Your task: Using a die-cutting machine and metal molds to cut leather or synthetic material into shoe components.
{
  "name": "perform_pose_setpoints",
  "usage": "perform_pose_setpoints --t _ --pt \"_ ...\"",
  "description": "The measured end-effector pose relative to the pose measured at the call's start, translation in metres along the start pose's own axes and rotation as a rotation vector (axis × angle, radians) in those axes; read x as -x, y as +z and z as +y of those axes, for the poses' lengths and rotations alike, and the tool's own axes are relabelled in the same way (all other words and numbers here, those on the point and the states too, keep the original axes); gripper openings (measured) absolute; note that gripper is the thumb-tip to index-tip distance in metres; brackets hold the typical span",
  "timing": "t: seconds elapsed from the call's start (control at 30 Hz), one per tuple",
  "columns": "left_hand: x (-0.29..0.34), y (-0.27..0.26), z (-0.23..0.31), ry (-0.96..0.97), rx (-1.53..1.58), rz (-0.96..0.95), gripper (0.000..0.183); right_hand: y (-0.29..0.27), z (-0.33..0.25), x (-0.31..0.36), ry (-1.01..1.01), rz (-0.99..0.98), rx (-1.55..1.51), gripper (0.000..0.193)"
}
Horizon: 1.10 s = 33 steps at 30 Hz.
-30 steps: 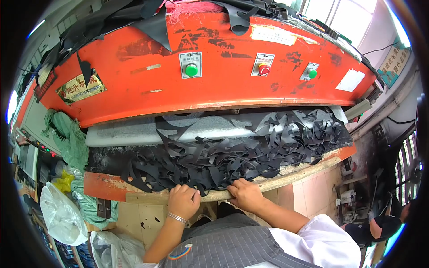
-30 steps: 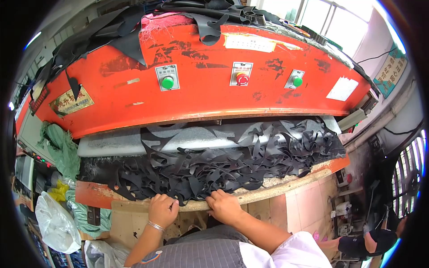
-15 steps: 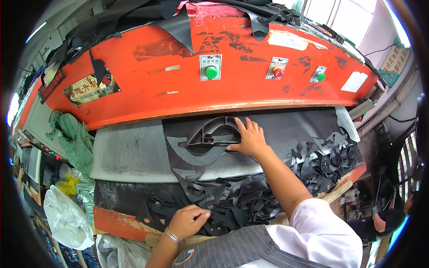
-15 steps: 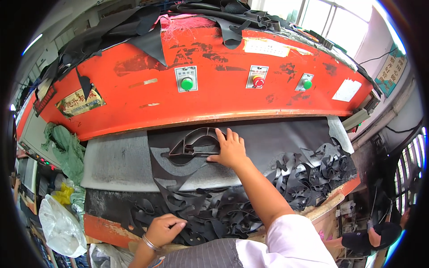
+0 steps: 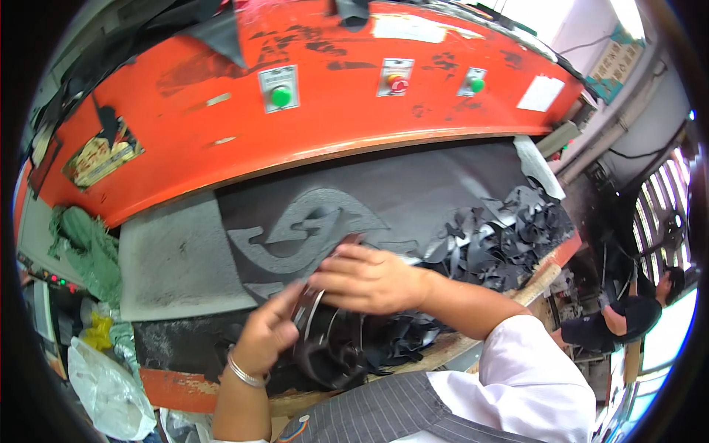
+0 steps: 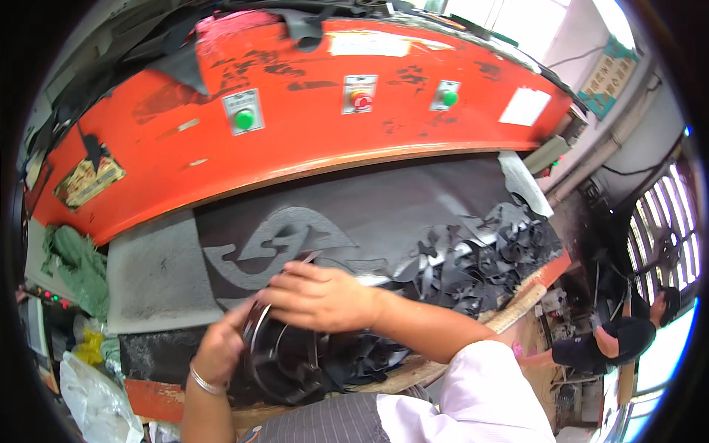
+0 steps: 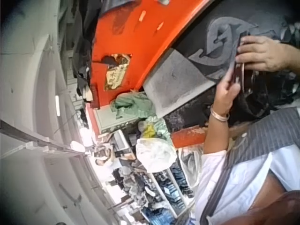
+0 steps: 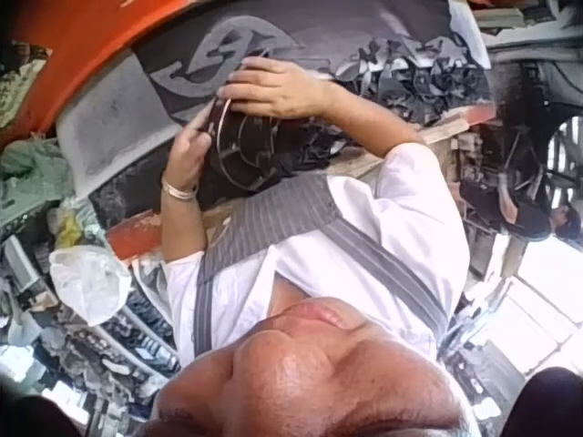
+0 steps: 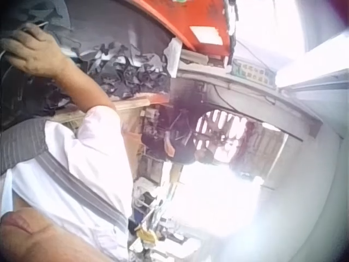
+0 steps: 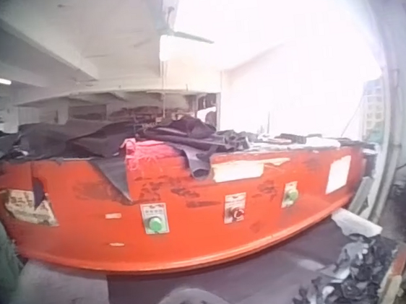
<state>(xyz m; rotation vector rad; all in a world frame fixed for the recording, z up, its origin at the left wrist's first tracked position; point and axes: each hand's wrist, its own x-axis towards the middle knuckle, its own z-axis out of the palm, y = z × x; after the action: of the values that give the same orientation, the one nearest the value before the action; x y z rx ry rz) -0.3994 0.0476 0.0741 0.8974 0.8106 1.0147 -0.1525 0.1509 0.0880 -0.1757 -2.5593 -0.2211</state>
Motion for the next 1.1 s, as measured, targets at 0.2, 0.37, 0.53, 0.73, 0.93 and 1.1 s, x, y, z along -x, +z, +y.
perform_pose_setpoints --t 0.2,0.37,0.53,0.73,0.93,1.1 --pt "0.006 0.082 -0.013 -0.049 0.127 0.199 0.053 -0.037 -0.042 0.032 0.519 -0.122 -0.283 0.067" --pt "-0.056 0.142 -0.012 0.352 0.337 0.382 0.056 -0.055 -0.057 0.072 0.771 0.023 -0.501 0.104" --pt "-0.132 0.192 -0.053 0.472 0.297 0.338 0.056 -0.070 0.024 0.121 0.735 -0.010 -0.303 0.086" --pt "-0.198 0.157 -0.119 0.377 -0.269 0.636 0.075 -0.073 0.150 0.201 0.419 -0.180 -0.256 0.055" --pt "-0.216 0.164 -0.157 0.173 -1.196 0.778 0.085 -0.055 0.197 0.223 0.278 -0.391 -0.297 0.058" --pt "-0.219 0.170 -0.162 0.112 -1.268 0.761 0.084 -0.048 0.203 0.233 0.254 -0.434 -0.321 0.061"
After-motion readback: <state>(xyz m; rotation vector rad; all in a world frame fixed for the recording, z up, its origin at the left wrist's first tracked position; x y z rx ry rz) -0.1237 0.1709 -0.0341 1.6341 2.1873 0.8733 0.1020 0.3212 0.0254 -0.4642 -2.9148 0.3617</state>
